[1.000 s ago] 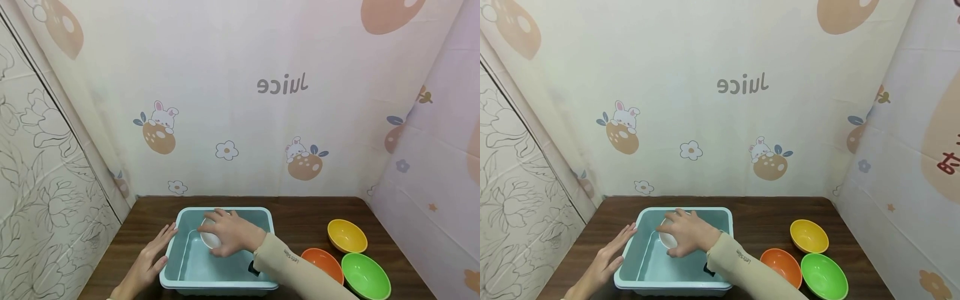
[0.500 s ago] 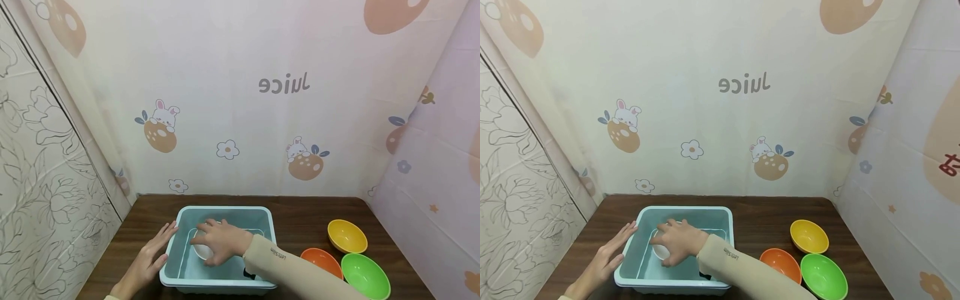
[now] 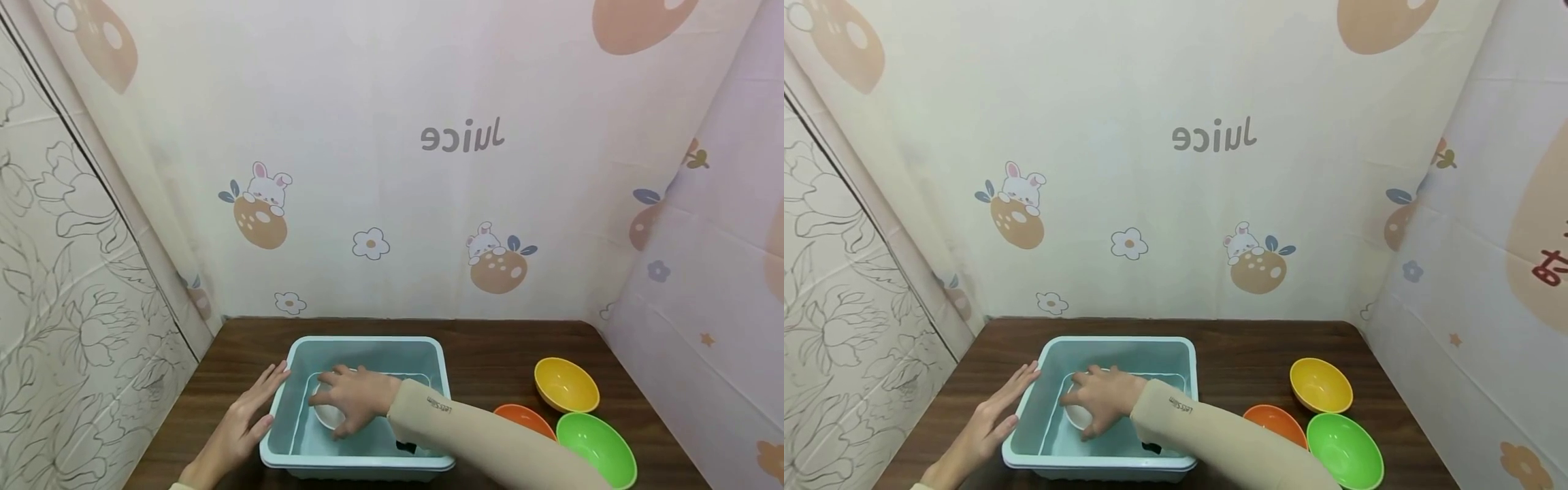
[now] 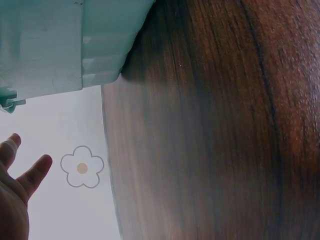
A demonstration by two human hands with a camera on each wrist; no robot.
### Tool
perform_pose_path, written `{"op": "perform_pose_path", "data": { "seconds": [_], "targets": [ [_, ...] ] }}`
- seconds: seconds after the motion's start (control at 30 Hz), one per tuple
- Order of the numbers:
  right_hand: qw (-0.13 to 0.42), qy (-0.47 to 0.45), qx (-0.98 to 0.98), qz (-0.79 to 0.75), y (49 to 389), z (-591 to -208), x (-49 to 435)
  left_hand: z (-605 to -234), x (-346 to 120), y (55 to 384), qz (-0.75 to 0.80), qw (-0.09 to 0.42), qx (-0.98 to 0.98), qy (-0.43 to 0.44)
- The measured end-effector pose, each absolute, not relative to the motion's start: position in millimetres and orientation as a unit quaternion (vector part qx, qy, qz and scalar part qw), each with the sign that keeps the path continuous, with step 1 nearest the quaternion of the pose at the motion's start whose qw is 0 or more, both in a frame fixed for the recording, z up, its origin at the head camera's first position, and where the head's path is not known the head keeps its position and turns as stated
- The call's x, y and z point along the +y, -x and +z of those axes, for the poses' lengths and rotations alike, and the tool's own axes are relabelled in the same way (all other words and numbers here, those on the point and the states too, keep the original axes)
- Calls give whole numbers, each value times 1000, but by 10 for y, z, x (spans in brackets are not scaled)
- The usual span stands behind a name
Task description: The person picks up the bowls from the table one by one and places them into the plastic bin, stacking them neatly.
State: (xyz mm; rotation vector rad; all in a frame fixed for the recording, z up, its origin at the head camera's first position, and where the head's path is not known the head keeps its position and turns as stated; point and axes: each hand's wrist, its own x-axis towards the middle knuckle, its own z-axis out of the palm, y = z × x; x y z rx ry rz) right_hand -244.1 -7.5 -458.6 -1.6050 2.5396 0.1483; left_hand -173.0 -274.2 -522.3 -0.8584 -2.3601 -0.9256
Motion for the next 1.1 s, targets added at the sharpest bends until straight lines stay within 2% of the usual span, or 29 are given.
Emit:
{"op": "perform_pose_path", "data": {
  "seconds": [0.47,1.1],
  "targets": [
    [90,526,844,58,2463,-4657,-112,-5244,-2734,1714,-331,225,-868,295],
    [84,517,848,83,2485,-4752,-114,-5250,-2744,1739,-344,230,-856,310]
  ]
}}
